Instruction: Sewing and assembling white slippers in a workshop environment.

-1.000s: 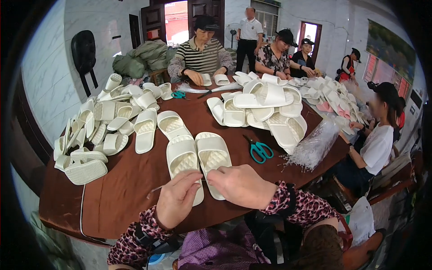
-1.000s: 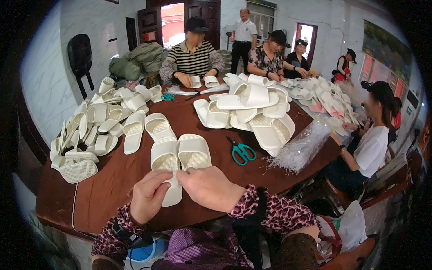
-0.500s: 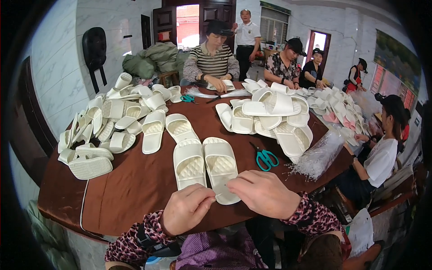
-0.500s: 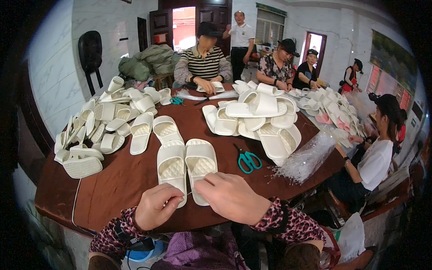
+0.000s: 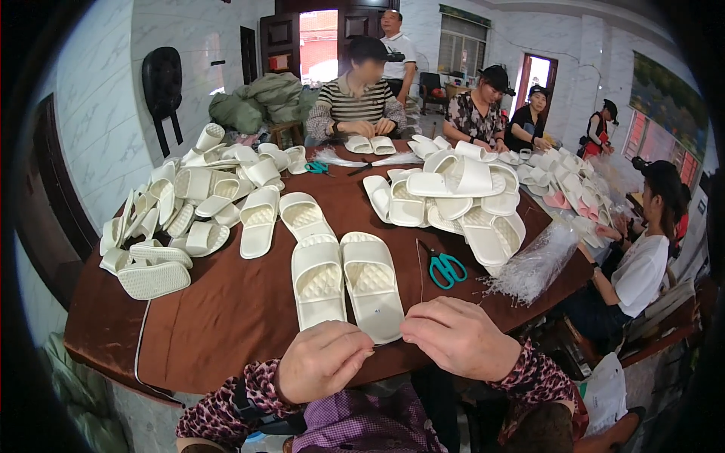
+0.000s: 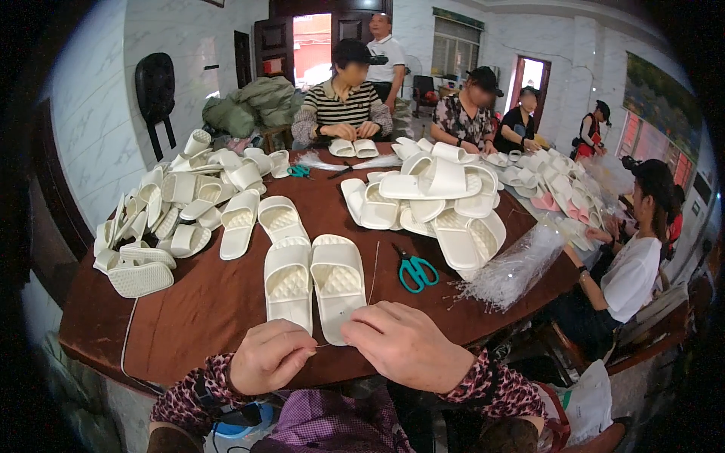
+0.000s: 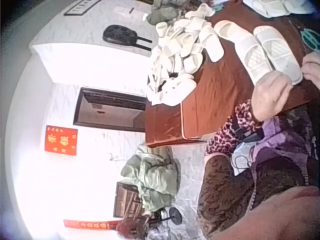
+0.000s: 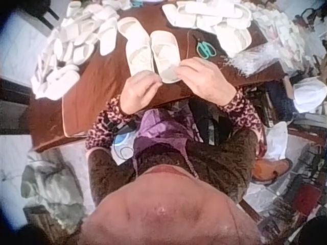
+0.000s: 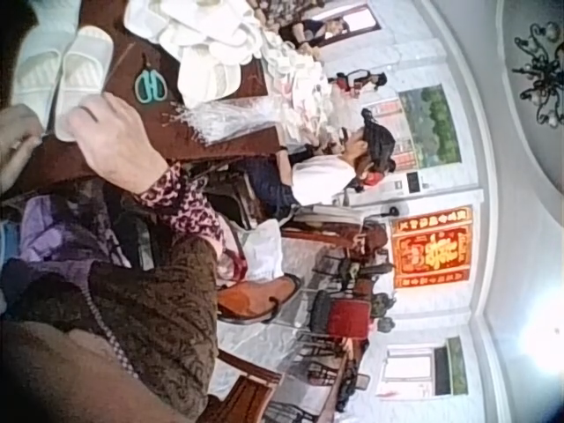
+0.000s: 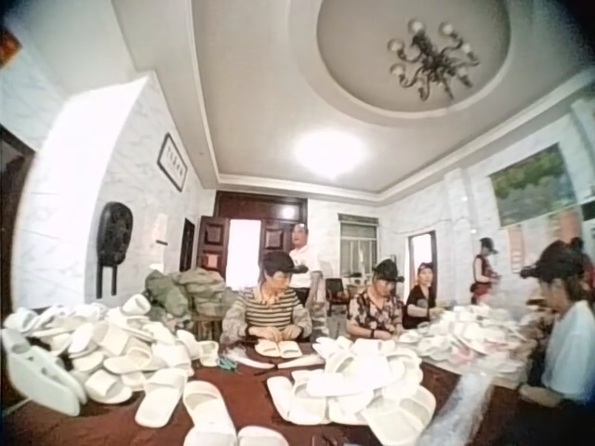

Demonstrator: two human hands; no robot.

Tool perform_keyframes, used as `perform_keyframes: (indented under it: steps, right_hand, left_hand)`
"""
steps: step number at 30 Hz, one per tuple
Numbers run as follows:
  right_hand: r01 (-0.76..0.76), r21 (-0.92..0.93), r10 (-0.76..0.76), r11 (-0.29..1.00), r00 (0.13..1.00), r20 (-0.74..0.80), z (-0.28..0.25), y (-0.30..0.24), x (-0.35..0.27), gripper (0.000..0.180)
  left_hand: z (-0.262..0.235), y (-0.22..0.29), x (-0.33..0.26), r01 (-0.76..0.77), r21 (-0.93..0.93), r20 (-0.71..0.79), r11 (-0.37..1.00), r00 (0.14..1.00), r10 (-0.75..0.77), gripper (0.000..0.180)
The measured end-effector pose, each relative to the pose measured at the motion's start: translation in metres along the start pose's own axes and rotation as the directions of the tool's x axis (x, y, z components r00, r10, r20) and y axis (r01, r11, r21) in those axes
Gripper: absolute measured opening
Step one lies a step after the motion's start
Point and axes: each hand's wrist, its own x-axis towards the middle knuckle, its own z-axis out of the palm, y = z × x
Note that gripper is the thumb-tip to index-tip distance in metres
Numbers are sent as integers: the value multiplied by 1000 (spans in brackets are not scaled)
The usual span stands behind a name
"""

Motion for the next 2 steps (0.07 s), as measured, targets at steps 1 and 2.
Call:
perform_keyframes:
  steps: [1,2]
  right_hand:
    - [-9,4,9,1000,1000,6,1,0,-1,18]
    - [-19,5,19,1000,1000,13,3,0,-3,16]
  left_hand:
    - [0,1,-1,-6,12,-4,1000,1000,6,13]
    - [0,1,-1,-1,20,8,1000,1000,1,13]
